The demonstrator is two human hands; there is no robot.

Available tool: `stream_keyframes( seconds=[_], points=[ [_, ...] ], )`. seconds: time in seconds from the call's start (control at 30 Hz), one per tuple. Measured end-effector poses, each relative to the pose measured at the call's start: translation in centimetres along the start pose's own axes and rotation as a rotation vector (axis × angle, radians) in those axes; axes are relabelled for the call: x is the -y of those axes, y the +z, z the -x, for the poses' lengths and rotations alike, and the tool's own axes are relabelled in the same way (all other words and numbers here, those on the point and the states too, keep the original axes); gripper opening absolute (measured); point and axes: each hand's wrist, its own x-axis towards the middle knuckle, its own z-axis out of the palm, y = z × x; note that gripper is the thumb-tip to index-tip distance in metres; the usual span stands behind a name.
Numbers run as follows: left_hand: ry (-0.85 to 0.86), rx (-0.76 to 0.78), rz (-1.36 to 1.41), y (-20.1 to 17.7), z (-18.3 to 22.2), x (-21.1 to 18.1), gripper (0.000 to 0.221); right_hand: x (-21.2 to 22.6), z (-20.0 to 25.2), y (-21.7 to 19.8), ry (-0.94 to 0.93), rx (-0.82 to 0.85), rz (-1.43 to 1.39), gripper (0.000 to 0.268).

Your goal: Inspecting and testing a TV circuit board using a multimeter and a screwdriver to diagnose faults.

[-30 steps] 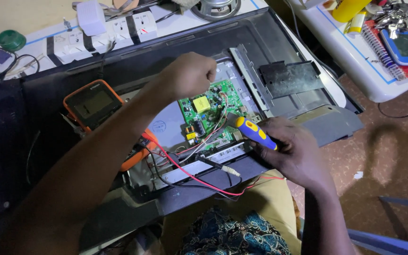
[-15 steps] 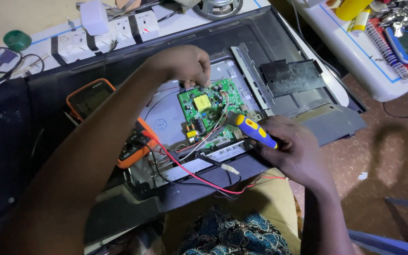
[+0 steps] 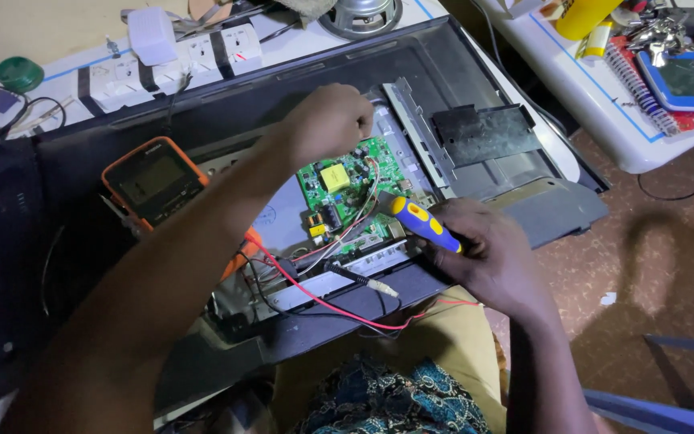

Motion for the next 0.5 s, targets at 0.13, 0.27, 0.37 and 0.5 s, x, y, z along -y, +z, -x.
stream_keyframes(
  seconds=[0.13,0.27,0.37,0.5],
  points=[
    [-0.032,0.005,-0.032,-0.2,0.7,-0.1,0.033,0.7,-0.1,-0.2,0.081,0.016,0.002,0.015],
    [-0.005,-0.059,-0.028,0.2,0.5,0.0,0.027,0.2,0.1,0.0,0.032,-0.007,0.029,0.022],
    [-0.052,-0.020,-0.058,-0.2,0.5,-0.1,0.025,-0.1,0.1,0.2,0.005,-0.015,0.023,0.016],
    [-0.134,0.087,-0.212,-0.5,0.4,-1.0,0.028,0.2,0.1,0.1,0.024,-0.016,0.011,0.014]
  ],
)
